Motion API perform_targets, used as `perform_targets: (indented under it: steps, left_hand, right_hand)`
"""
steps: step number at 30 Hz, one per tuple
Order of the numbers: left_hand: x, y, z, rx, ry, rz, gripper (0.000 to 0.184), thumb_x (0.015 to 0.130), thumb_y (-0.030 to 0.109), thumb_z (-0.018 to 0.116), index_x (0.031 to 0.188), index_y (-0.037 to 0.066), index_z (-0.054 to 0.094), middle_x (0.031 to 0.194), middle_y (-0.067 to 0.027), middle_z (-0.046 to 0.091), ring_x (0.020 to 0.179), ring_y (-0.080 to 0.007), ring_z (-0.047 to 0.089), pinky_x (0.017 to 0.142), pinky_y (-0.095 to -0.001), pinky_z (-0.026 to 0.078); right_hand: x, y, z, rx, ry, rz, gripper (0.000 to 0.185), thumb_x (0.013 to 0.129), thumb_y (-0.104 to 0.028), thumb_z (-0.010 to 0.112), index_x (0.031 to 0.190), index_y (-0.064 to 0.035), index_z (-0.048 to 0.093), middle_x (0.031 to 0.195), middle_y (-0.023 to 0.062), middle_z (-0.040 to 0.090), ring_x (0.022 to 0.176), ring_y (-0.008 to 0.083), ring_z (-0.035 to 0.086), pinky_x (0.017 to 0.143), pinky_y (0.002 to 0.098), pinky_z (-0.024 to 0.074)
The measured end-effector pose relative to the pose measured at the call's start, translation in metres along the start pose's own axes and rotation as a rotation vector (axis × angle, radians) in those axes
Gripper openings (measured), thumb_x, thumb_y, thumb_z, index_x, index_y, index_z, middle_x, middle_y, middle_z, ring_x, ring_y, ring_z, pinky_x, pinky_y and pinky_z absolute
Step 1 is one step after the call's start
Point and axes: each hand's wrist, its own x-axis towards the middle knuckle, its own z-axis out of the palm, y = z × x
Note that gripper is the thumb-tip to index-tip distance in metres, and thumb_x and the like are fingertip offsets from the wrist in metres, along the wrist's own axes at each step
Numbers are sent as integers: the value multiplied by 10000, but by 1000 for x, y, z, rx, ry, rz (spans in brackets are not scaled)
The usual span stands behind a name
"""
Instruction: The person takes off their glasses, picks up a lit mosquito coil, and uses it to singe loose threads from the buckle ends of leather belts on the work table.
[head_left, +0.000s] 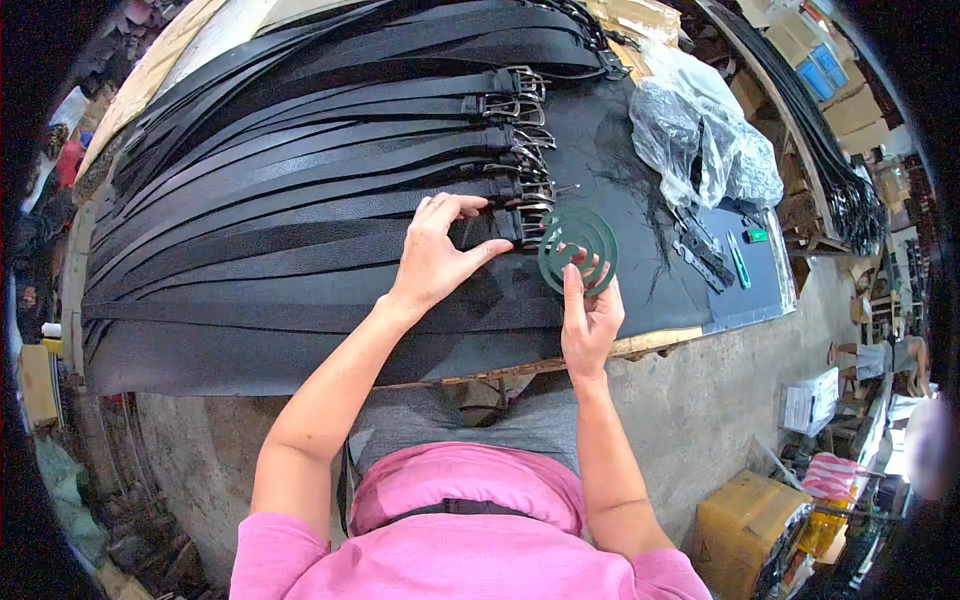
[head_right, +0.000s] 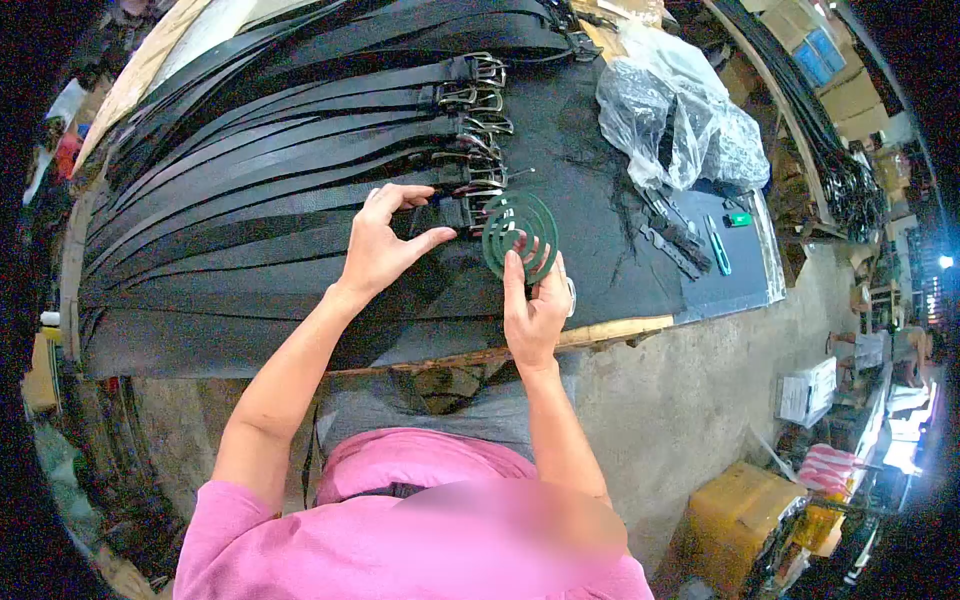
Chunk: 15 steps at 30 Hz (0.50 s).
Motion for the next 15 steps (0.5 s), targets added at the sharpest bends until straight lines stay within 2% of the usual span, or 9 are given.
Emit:
perform_targets:
  steps: [6, 9, 13, 15]
  left_hand:
    - [4, 3, 10, 15, 20, -49, 385, 684, 273, 882, 954, 47, 726, 889, -81, 659, 871, -253, 604, 825, -373, 477]
    - [1, 0, 13, 29, 74, -4, 373, 689, 257, 878, 960, 49, 729, 897, -84, 662, 872, -254, 603, 807, -366, 476]
    - [1, 4, 17, -3, 106, -129, 221, 715, 198, 857, 863, 71, 753, 827, -68, 675, 853, -247, 617, 808, -362, 481]
    - [1, -1, 18, -40, 140, -81, 130, 762, 138, 819, 850, 61, 763, 809, -80, 705, 795, -231, 643, 770, -345, 496]
  right_hand:
    - [1, -4, 0, 21, 10, 23, 131, 946, -14, 627, 1062, 34, 665, 1005, 106, 674, 886, 173, 648, 754, 299, 501]
    - [0, -1, 0, 51, 12, 28, 138, 947, -22, 630, 1069, 33, 665, 1009, 105, 674, 882, 174, 649, 751, 300, 501]
    - [1, -5, 1, -8, -9, 8, 135, 950, -35, 633, 1066, 25, 666, 992, 101, 669, 873, 170, 645, 751, 299, 500]
    - [2, -8, 1, -73, -26, -4, 134, 949, -43, 637, 1065, 19, 666, 985, 98, 668, 875, 170, 645, 749, 298, 499]
